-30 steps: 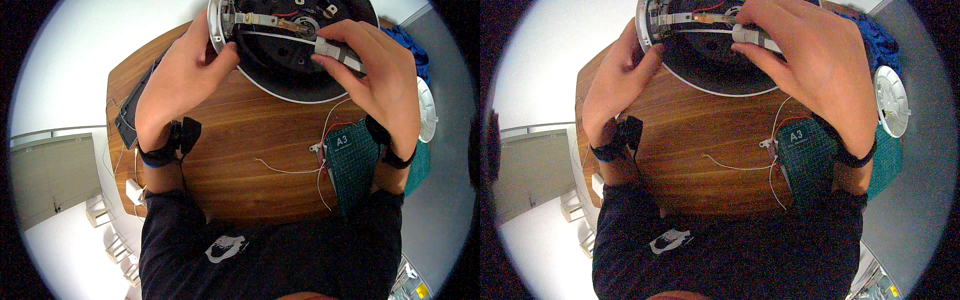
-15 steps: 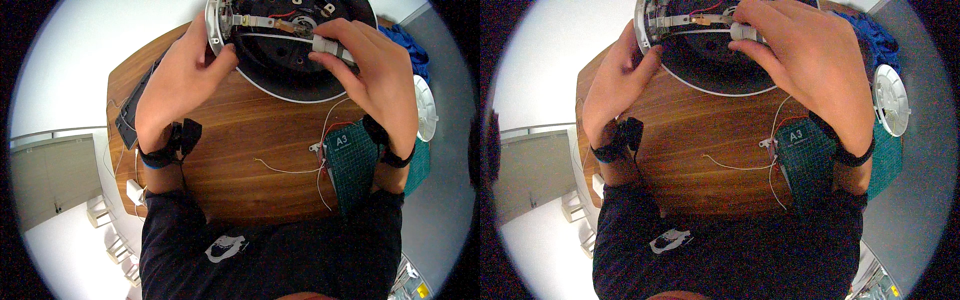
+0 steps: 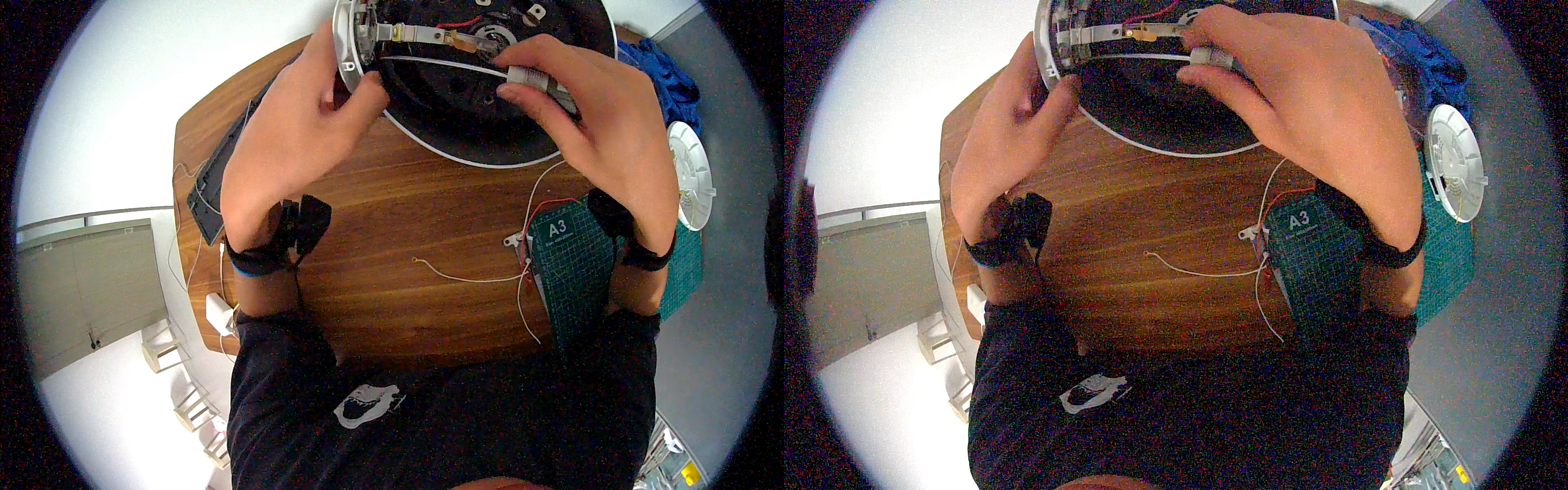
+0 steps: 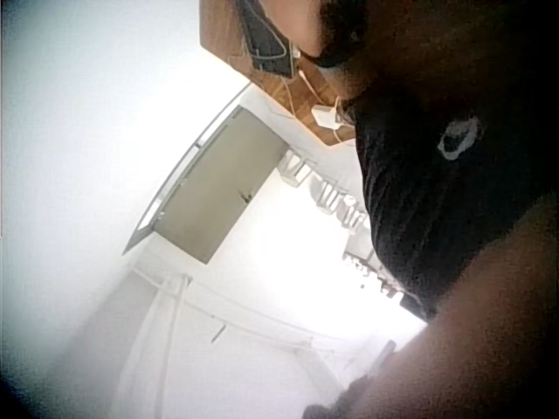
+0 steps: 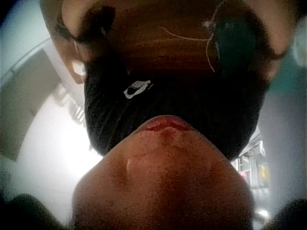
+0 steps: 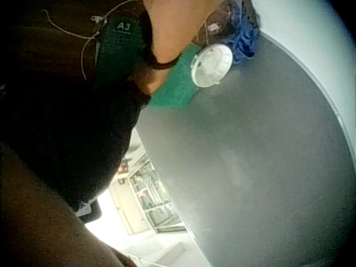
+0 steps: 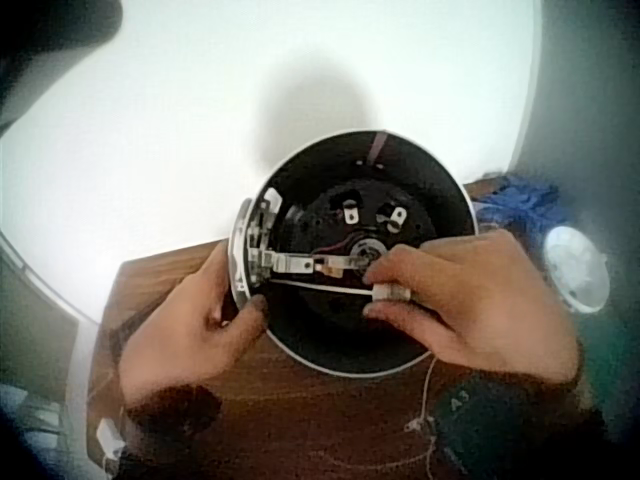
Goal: The person repairs a white electronic device by manipulating its internal components. They use a screwdriver to adjust a metal bracket and secure wires inside the device's casing, then reassemble the plastic housing.
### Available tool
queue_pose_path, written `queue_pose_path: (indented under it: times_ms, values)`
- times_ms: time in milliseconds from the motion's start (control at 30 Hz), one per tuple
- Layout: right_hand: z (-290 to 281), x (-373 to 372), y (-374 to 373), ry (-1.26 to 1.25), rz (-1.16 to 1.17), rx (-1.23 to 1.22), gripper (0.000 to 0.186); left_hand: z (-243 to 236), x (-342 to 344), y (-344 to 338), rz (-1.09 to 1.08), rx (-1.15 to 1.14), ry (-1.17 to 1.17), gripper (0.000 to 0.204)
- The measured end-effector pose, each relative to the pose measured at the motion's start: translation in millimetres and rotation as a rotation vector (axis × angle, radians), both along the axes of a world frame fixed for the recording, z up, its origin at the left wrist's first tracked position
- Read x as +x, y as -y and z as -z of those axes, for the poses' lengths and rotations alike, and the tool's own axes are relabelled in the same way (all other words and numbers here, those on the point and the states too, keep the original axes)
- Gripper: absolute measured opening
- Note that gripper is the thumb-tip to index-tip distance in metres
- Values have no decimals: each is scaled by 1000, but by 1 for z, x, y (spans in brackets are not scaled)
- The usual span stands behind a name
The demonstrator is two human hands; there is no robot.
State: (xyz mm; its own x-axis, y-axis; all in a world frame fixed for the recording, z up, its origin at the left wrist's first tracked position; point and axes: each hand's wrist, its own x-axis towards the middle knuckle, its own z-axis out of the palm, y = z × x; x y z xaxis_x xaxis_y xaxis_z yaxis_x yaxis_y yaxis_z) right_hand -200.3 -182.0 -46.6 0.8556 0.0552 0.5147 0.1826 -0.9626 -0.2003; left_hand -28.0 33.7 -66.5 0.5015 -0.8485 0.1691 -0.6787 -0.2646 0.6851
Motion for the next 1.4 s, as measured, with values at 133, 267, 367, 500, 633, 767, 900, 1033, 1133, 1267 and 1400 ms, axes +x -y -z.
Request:
queue_pose_path:
  times_ms: [133,267,367,500,633,767,900,1033,1133,1267,1400]
  values:
    - [-1,-2,0,-80,8,119,24,9,1,2,29,-119,-7,38]
    - [1,-4,2,-124,19,249,28,4,-3,1,-32,-42,-66,37]
    - [-1,-3,4,-50,-7,97,31,1,-3,2,-36,-31,-31,36]
    - [-7,-3,2,60,-33,-104,32,1,-4,3,-49,-5,-38,36]
    - [-13,-5,-3,84,-28,-247,30,-5,-6,4,-110,97,-43,37]
    - [-11,-3,-2,60,-57,-211,29,-1,-7,3,-79,-9,21,37]
    - [-12,-5,6,-25,-76,-165,28,4,-6,2,-24,-49,-16,40]
    - [-10,-6,12,-18,-82,-131,27,1,-8,3,18,-8,-92,44]
    - [-11,-8,13,-7,-76,-146,28,3,-14,6,5,-87,69,43]
    - [-10,-10,4,-62,50,-132,29,2,-11,2,-24,-17,-1,42]
    - [-12,-9,1,-36,40,-212,28,0,-10,3,-51,15,-66,39]
